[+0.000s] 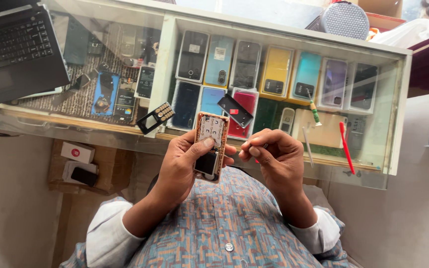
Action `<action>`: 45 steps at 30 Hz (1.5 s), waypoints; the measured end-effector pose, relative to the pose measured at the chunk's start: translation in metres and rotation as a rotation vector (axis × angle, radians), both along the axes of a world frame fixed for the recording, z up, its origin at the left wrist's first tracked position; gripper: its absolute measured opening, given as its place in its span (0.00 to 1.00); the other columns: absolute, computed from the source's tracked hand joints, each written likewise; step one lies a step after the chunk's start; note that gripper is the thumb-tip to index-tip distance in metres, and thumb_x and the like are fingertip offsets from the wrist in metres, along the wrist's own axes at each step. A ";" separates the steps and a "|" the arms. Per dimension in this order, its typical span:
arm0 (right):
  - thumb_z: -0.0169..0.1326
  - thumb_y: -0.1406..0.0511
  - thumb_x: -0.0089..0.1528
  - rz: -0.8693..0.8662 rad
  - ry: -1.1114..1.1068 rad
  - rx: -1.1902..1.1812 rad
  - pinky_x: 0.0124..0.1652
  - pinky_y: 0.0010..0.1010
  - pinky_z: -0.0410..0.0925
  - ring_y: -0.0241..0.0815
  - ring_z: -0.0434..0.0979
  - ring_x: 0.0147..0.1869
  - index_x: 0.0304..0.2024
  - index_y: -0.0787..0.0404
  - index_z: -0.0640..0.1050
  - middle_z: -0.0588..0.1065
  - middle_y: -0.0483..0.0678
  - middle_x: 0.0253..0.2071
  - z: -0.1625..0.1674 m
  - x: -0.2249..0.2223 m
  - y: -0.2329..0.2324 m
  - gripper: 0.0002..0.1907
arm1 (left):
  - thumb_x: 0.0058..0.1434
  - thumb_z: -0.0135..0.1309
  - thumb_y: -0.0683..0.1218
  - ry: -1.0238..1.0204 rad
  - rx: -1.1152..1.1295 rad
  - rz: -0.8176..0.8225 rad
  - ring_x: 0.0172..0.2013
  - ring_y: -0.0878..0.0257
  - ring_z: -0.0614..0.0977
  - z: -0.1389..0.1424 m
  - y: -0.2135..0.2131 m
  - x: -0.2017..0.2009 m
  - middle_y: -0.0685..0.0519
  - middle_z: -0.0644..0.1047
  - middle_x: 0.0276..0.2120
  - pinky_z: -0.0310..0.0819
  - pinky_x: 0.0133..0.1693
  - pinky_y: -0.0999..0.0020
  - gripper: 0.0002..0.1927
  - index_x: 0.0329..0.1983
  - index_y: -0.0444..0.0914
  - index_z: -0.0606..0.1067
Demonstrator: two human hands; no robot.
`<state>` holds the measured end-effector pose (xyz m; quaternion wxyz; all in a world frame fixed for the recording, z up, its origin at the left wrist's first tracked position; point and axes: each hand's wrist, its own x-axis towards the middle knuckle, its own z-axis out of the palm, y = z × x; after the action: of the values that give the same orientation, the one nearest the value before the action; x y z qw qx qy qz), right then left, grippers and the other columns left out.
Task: The person disassembles a feature phone, removes the keypad, and uses a red plastic pry tool to separate the front panel from the keypad. They then reassemble the phone, press the keypad buttons to test them, and briefly handle a metal cup before returning to the phone.
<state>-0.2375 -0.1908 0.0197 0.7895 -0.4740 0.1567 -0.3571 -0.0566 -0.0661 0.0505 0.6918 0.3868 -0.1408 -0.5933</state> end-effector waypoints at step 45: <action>0.61 0.77 0.63 -0.199 0.208 0.029 0.46 0.28 0.77 0.38 0.83 0.43 0.44 0.71 0.80 0.80 0.53 0.40 0.008 -0.112 -0.060 0.08 | 0.69 0.55 0.45 -0.284 -0.019 -0.180 0.33 0.66 0.86 -0.009 -0.098 -0.114 0.47 0.84 0.35 0.83 0.36 0.72 0.14 0.50 0.29 0.78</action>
<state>-0.3494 -0.2509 0.0273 0.7364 -0.4792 0.2889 -0.3802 -0.1704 -0.1637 0.0415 0.6126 0.4458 -0.2769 -0.5910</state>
